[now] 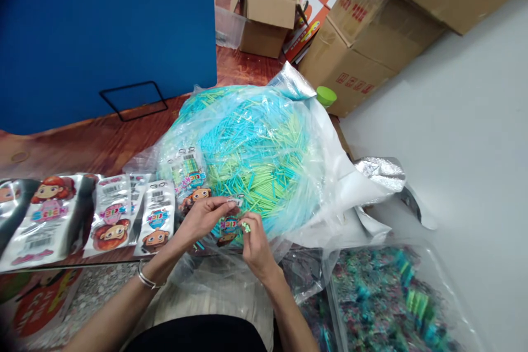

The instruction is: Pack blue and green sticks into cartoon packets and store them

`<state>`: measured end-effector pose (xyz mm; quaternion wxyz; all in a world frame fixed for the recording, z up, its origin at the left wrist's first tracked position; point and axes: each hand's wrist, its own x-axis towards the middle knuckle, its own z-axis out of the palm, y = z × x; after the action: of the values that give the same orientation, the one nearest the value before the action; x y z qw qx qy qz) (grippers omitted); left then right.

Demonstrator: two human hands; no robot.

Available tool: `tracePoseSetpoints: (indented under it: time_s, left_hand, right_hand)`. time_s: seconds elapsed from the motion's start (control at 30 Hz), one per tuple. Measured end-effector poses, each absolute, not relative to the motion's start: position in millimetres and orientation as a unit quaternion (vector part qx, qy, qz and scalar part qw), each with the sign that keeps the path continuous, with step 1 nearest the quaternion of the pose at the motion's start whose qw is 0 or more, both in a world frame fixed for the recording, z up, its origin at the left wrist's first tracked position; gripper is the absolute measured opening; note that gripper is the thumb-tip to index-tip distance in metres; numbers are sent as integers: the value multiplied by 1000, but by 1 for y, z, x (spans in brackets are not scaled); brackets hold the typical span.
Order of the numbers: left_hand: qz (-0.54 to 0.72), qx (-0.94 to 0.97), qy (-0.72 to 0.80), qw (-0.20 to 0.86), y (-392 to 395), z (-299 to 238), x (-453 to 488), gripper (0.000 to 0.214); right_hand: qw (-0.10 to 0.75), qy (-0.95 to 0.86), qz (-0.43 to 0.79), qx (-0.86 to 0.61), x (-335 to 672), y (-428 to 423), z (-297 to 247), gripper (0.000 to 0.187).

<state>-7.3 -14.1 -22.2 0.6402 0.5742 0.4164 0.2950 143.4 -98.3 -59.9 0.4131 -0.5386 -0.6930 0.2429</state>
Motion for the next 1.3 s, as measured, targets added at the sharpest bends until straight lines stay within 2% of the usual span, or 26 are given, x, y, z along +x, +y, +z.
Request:
tracePoseSetpoints:
  time_s: [0.17,0.3,0.5,0.57,0.67,0.77,0.9,1.0,1.07,1.17,1.3]
  left_hand:
    - [324,553,490,590,-19,-22,-4,27]
    - [338,594,459,568,-22,-27,-8,25]
    - [313,718,406,471,-25,-29,-11,22]
    - [309,754,387,431,-26,-29,-9,21]
    - [291,782,359,418,-29,-28,-5,21]
    - [273,788,338,436,-31,-24,-2,19]
    - [291,735,353,501,-31,-22,-1,23]
    - [344,656,369,562,-28,-25,-3,23]
    - [364,651,366,557,-27,-28,-6,22]
    - [379,716,353,468,-26,-28,-5,17]
    - [421,763,338,357,-27,-24,1,25]
  right_hand:
    - [403,-711,263,-514,141,-103,-58,23]
    - [420,-667,316,-528,145,-99,-45,17]
    - [578,-419,437,-547,164,-73,1,19]
    - [566,-412,468,-539,169,-62,17,20]
    - [487,-454,495,-559,170,-49,34,23]
    - [427,-476,519,-567,161,-39,40,26]
    - [427,-467,547,-549,149,-33,31,26]
    - [459,-470,526,-540,147,-36,21,26]
    - [468,-497,493,-539,147,-42,19,25]
    - [454,-563,416,-551,146,-53,19,23]
    - [455,-634,298,-550,142,-61,16,22]
